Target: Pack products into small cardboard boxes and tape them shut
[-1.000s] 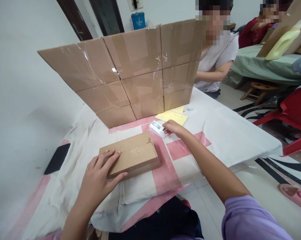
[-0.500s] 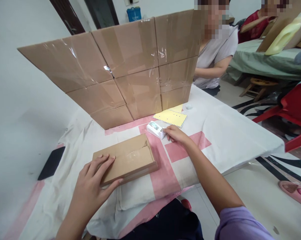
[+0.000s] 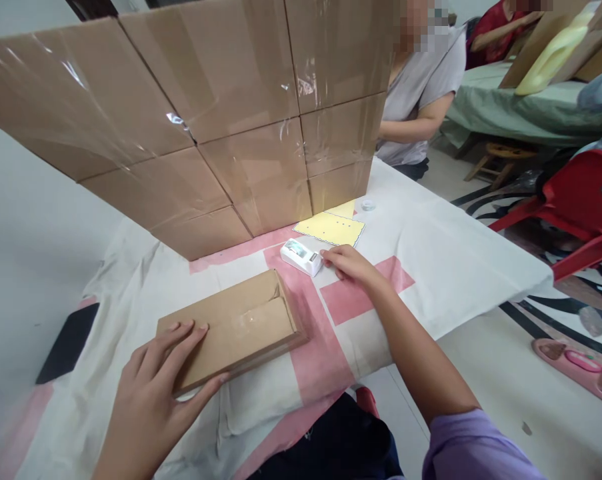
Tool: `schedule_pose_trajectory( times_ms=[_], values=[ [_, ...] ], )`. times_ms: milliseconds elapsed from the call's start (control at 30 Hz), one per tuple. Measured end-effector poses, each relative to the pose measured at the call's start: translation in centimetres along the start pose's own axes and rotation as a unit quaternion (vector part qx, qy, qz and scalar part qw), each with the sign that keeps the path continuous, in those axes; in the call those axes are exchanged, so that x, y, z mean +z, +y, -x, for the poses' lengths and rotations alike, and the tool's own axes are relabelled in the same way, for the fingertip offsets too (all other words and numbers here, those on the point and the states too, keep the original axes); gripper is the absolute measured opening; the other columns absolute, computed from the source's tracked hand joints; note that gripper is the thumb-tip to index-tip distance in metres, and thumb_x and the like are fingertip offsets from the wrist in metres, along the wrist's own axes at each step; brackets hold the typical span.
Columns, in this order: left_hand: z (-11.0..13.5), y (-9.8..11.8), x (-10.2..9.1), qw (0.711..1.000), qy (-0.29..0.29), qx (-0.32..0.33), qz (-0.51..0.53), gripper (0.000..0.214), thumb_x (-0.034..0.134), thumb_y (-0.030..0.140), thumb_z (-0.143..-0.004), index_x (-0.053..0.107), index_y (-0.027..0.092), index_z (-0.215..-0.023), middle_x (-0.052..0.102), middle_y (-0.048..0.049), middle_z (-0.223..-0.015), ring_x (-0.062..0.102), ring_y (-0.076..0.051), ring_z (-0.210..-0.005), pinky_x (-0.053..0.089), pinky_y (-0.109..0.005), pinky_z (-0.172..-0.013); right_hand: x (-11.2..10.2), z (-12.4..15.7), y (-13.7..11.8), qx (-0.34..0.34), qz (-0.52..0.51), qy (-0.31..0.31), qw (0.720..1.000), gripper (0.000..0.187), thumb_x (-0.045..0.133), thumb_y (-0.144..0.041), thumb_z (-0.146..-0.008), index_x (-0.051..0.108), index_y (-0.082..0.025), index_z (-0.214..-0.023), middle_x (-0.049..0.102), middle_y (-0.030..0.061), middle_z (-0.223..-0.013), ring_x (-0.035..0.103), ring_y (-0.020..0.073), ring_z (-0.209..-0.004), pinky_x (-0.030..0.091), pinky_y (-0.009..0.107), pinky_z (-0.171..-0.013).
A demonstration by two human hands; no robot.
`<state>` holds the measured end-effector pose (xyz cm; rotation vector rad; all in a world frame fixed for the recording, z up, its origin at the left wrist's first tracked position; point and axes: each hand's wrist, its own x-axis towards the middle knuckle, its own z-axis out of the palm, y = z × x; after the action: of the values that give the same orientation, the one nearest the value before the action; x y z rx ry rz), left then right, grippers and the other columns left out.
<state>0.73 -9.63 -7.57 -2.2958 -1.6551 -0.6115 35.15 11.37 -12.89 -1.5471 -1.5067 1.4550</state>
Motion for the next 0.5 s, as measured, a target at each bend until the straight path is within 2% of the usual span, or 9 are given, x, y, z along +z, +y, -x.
schedule_pose_trajectory(
  times_ms=[133,233,400,500],
  values=[
    [-0.03,0.08,0.08,1.0,0.004,0.001,-0.001,0.059,0.07,0.045,-0.091,0.053,0.023,-0.143,0.063,-0.0152,-0.134,0.057,-0.037,-0.124,0.046,-0.052,-0.102,0.3,-0.32,0.25,-0.006,-0.011,-0.033,0.999,0.043,0.067,-0.058,-0.091,0.064,-0.018,-0.073,0.044,-0.0039,-0.043,0.034,0.0092,-0.04,0.022,0.024,-0.041],
    [0.09,0.04,0.12,1.0,0.007,-0.002,0.001,0.058,0.07,0.044,-0.091,0.053,0.023,-0.142,0.063,-0.0151,-0.134,0.057,-0.037,-0.124,0.045,-0.053,-0.102,0.29,-0.65,0.52,-0.006,-0.05,-0.039,0.998,0.038,0.073,-0.051,-0.088,0.063,-0.018,-0.07,0.043,-0.0047,-0.044,0.034,0.0079,-0.04,0.023,0.024,-0.041],
    [0.19,-0.1,0.17,1.0,0.009,-0.002,0.004,0.058,0.071,0.043,-0.09,0.054,0.023,-0.142,0.063,-0.0154,-0.133,0.057,-0.038,-0.124,0.045,-0.053,-0.102,0.29,-0.91,0.8,0.017,-0.093,-0.006,0.995,0.03,0.077,-0.038,-0.085,0.056,-0.019,-0.075,0.067,0.0025,-0.068,0.051,0.0071,-0.041,0.021,0.022,-0.037],
    [0.1,-0.12,0.22,1.0,0.01,0.0,0.008,0.059,0.071,0.043,-0.09,0.053,0.023,-0.143,0.063,-0.0155,-0.133,0.057,-0.039,-0.124,0.045,-0.053,-0.101,0.42,-0.93,0.88,0.028,-0.114,-0.011,0.993,0.033,0.08,-0.033,-0.08,0.05,-0.021,-0.081,0.073,0.0049,-0.079,0.058,0.009,-0.043,0.02,0.021,-0.036]
  ],
)
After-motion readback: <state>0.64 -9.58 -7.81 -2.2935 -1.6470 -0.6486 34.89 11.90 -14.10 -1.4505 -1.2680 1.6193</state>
